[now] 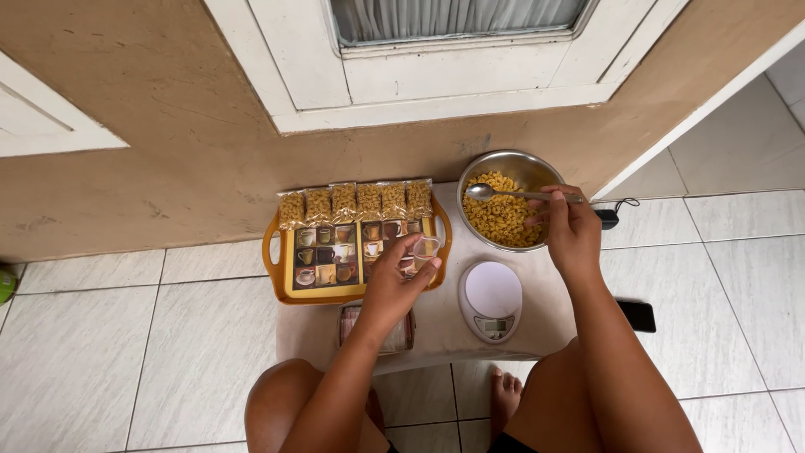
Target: Portioning and weighing small snacks into plastic bags using a spoon and a digital scale.
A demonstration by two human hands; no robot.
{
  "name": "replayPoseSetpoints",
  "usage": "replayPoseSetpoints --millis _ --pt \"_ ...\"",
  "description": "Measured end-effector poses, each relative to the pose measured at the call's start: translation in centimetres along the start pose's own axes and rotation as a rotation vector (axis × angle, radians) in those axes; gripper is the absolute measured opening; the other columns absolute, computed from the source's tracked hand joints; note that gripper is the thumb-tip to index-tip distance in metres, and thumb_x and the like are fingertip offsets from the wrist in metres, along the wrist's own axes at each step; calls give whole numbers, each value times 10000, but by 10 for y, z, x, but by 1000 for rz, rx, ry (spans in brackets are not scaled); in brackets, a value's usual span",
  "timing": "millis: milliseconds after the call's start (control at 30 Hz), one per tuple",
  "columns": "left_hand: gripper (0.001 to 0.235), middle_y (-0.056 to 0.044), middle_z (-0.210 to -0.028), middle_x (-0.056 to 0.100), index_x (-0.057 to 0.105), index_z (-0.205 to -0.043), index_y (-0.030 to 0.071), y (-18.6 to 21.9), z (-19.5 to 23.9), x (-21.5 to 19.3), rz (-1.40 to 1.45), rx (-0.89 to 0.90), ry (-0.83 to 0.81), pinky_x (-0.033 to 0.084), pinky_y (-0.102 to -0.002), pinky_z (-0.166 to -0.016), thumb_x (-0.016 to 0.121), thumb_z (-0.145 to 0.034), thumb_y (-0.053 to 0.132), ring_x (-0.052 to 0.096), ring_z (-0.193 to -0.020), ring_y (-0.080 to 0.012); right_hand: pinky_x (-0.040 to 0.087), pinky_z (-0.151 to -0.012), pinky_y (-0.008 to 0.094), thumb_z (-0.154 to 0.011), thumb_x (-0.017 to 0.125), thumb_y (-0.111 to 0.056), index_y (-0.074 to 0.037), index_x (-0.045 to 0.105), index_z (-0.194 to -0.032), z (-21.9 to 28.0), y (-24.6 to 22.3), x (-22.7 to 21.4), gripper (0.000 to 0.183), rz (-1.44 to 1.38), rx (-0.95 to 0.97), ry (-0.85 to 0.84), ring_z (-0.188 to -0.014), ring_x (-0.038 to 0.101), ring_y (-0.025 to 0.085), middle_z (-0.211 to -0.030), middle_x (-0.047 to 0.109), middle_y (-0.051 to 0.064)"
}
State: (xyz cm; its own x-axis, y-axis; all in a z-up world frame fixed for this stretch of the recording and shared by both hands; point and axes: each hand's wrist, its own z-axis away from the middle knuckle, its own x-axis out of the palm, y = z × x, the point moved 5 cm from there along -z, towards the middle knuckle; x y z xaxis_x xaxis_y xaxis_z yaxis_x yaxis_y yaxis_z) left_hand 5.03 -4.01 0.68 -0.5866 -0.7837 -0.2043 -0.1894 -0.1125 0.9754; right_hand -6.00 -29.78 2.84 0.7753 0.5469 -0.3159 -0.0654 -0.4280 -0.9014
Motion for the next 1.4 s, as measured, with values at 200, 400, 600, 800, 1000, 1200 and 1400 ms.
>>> replayPoseSetpoints --millis 200,400,600,800,1000,1200,1400 --pt "549 -297 -1248 613 562 -1390 3 53 -13 -23 -31 91 14 510 -570 -1018 757 -921 211 572 -1232 -484 579 -592 335 -1123 454 -170 -15 672 -1214 -19 39 -6 282 144 251 -31 -827 750 277 -1037 749 181" --pt "541 -303 -1256 598 546 -1394 -15 46 -36 -39 -16 156 87 495 -588 -1018 738 -945 217 555 -1261 -507 575 -546 299 -1097 445 -197 -23 680 -1198 -24 62 3 309 104 340 -43 -758 748 232 -1020 760 157" --pt "596 -325 -1220 578 557 -1391 -6 -6 -21 -33 -6 -23 134 518 -554 -1004 775 -907 265 588 -1210 -500 616 -587 302 -1078 473 -262 4 685 -1233 -23 70 16 374 31 483 -56 -821 766 250 -1055 750 211" --pt "594 -306 -1244 602 577 -1388 21 13 -11 -35 -17 -57 86 536 -518 -1008 779 -899 293 593 -1222 -506 615 -587 228 -1083 415 -213 26 612 -1300 -22 79 15 378 -111 572 -58 -869 764 242 -1138 729 202" --pt "573 -264 -1215 639 609 -1349 23 11 -12 -37 -22 1 114 547 -485 -1001 805 -875 279 620 -1208 -450 638 -574 221 -1096 403 -217 5 591 -1315 -29 98 15 365 -161 574 -39 -855 768 245 -1146 727 193" --pt "565 -243 -1212 655 613 -1333 19 6 -11 -37 -34 46 114 553 -494 -984 825 -861 249 637 -1183 -402 640 -572 212 -1106 393 -222 5 567 -1329 -27 105 16 363 -198 584 -24 -867 766 239 -1164 717 178" --pt "582 -265 -1255 636 609 -1335 -9 -1 -14 -35 5 -5 59 547 -497 -1010 804 -883 302 600 -1241 -442 561 -470 158 -1098 391 -269 -87 584 -1272 -33 118 10 317 -216 564 30 -806 766 184 -1101 739 98"
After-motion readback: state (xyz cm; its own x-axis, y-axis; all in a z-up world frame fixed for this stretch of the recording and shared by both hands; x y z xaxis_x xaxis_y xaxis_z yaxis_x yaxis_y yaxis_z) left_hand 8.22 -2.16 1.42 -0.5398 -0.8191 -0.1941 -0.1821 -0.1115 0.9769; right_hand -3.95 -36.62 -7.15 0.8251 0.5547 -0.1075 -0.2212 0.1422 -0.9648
